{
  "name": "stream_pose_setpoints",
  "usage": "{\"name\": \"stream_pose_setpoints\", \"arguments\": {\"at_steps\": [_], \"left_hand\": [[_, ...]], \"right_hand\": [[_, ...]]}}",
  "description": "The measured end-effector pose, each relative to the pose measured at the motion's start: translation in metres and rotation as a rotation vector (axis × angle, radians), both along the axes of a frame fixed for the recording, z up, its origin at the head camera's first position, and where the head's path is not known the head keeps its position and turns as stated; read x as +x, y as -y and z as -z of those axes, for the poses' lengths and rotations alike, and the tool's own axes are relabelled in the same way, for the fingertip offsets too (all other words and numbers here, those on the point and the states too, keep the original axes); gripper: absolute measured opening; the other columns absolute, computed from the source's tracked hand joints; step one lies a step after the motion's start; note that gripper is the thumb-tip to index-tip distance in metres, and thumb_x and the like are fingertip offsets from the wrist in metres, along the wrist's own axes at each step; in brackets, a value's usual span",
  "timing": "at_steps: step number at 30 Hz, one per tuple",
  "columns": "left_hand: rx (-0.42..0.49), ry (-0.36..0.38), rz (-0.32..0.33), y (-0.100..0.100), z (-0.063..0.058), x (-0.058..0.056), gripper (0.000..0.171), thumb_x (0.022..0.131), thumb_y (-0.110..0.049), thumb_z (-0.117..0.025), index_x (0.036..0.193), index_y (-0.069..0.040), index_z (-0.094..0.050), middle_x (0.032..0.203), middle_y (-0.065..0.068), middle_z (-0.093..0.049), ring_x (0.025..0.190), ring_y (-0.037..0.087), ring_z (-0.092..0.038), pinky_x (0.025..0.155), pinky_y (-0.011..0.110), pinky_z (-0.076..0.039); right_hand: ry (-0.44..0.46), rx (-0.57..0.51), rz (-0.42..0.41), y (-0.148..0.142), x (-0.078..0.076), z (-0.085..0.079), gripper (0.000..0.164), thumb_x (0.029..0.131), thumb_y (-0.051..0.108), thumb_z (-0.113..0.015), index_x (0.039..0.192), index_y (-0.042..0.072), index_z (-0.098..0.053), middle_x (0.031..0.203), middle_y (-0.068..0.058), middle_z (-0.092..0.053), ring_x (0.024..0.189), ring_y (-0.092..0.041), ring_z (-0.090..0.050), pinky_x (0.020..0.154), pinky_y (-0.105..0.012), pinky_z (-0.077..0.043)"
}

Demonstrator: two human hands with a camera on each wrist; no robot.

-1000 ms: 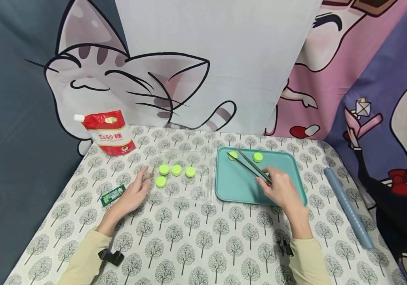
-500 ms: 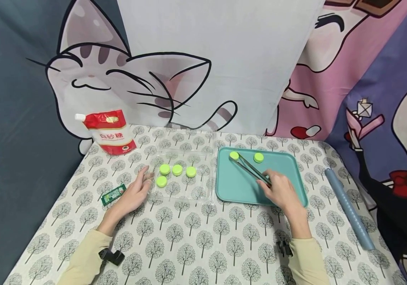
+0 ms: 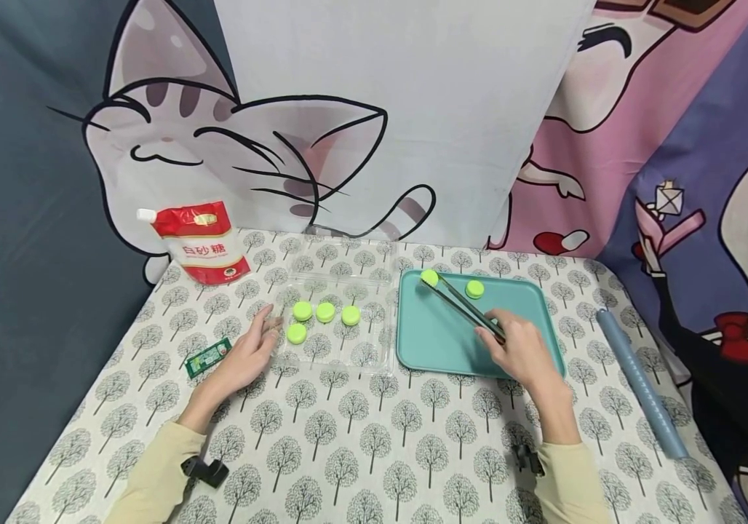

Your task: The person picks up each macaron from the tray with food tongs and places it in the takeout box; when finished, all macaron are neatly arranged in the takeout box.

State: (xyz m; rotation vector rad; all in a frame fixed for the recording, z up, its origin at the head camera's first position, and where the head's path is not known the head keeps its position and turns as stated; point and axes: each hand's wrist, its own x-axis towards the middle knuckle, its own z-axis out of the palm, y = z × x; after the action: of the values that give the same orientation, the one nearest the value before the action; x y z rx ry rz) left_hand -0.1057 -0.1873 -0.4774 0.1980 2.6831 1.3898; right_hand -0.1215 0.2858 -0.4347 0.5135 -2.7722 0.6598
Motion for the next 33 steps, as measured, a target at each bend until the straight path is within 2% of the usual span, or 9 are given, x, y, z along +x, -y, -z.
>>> {"name": "stream_pose_setpoints", "arguments": {"at_steps": [3, 8, 14, 17, 21, 24, 33], "left_hand": [[0.002, -0.002, 0.002, 0.000, 0.000, 0.000, 0.063, 0.108, -0.016, -0.040, 0.162, -0.002, -0.009, 0.158, 0.028, -0.037, 0.146, 0.044, -0.038, 0.123, 0.057, -0.027], [0.003, 0.003, -0.001, 0.000, 0.000, 0.000, 0.063, 0.108, -0.017, -0.040, 0.162, -0.003, -0.009, 0.158, 0.027, -0.037, 0.146, 0.044, -0.038, 0.123, 0.057, -0.027], [-0.005, 0.005, -0.008, 0.000, 0.000, 0.000, 0.064, 0.108, -0.018, -0.040, 0.162, -0.003, -0.009, 0.159, 0.027, -0.037, 0.147, 0.043, -0.037, 0.124, 0.056, -0.026], [-0.006, 0.003, -0.004, 0.000, 0.000, 0.000, 0.064, 0.108, -0.018, -0.040, 0.162, -0.003, -0.009, 0.159, 0.027, -0.037, 0.147, 0.043, -0.037, 0.124, 0.055, -0.026], [-0.003, -0.002, 0.000, 0.000, 0.000, 0.000, 0.064, 0.108, -0.017, -0.040, 0.162, -0.003, -0.009, 0.158, 0.027, -0.037, 0.146, 0.043, -0.039, 0.124, 0.056, -0.027], [0.001, 0.000, 0.002, 0.000, 0.000, 0.000, 0.064, 0.108, -0.017, -0.040, 0.162, -0.003, -0.009, 0.158, 0.028, -0.037, 0.145, 0.043, -0.039, 0.123, 0.056, -0.027], [0.008, 0.000, -0.001, 0.000, -0.001, -0.001, 0.063, 0.108, -0.018, -0.041, 0.161, -0.002, -0.010, 0.158, 0.029, -0.036, 0.144, 0.044, -0.040, 0.123, 0.055, -0.028]], "right_hand": [[-0.031, 0.004, -0.008, 0.003, 0.002, -0.008, 0.030, 0.093, 0.017, -0.073, 0.114, -0.002, -0.067, 0.092, -0.018, -0.072, 0.071, -0.026, -0.063, 0.067, -0.050, -0.057], [-0.093, -0.007, -0.040, 0.010, 0.006, -0.020, 0.030, 0.090, 0.014, -0.075, 0.114, -0.003, -0.068, 0.085, -0.013, -0.070, 0.062, -0.012, -0.052, 0.056, -0.030, -0.050], [-0.170, -0.009, -0.099, 0.023, 0.012, -0.036, 0.034, 0.088, 0.014, -0.077, 0.117, -0.001, -0.069, 0.093, -0.013, -0.073, 0.062, -0.006, -0.051, 0.058, -0.030, -0.053], [-0.183, -0.019, -0.158, 0.033, 0.015, -0.044, 0.033, 0.086, 0.011, -0.078, 0.116, -0.001, -0.070, 0.089, -0.010, -0.072, 0.059, -0.001, -0.046, 0.052, -0.025, -0.049], [-0.155, -0.033, -0.214, 0.047, 0.018, -0.051, 0.030, 0.085, 0.010, -0.079, 0.112, 0.002, -0.071, 0.079, 0.000, -0.065, 0.057, 0.002, -0.042, 0.046, -0.018, -0.042], [-0.120, -0.016, -0.237, 0.057, 0.020, -0.053, 0.027, 0.086, 0.013, -0.078, 0.111, 0.004, -0.071, 0.076, 0.004, -0.062, 0.057, 0.003, -0.042, 0.046, -0.016, -0.041], [-0.024, 0.068, -0.354, 0.086, 0.016, -0.052, 0.028, 0.091, 0.020, -0.075, 0.111, 0.002, -0.071, 0.094, -0.009, -0.075, 0.063, 0.002, -0.053, 0.056, -0.018, -0.052]]}}
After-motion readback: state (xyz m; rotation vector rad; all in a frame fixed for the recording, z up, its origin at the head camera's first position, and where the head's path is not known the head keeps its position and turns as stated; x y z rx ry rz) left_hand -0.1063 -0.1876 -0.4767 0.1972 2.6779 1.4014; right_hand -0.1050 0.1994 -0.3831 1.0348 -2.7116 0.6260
